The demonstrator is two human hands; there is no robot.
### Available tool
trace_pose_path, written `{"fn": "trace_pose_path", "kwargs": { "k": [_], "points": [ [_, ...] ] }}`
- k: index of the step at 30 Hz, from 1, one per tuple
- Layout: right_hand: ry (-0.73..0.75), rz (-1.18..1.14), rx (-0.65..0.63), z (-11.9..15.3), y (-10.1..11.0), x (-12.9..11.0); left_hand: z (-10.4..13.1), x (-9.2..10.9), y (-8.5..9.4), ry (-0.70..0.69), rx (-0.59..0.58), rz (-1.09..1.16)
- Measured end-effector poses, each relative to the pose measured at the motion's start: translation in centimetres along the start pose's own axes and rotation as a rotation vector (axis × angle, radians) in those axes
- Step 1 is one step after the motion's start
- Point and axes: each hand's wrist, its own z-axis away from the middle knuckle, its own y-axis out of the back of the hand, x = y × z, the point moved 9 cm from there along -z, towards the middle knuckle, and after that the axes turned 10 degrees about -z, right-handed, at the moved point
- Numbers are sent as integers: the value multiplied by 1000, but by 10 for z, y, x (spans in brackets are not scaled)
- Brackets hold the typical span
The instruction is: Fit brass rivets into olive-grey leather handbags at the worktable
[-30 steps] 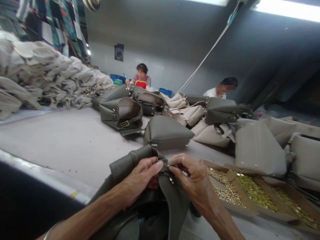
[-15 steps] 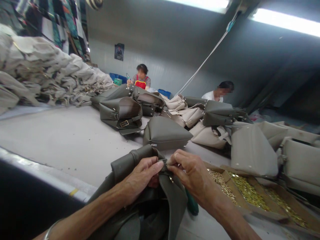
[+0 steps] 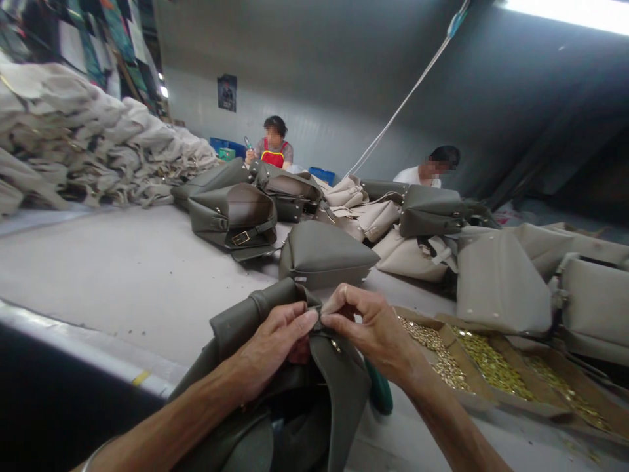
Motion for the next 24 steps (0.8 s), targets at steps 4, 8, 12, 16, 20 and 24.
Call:
{"fn": "trace_pose_path", "kwargs": {
  "k": [4,8,12,16,20,24],
  "points": [
    [-104,-57,173,7,4,12,-1,0,2,10,18,-10],
    [-39,-84,265,13,4,13,-1,1,1,11,21,-2],
    [45,-94,284,15,2,14,-1,2,1,15,43,-22],
    [12,-114,366,18,4,21,-1,1,1,3,35,-9],
    [13,-169,339,20,6,22,-1,-1,1,8,31,2],
    [-2,-146,177,16,7,17,1,0,-2,24,23,-2]
  ]
}}
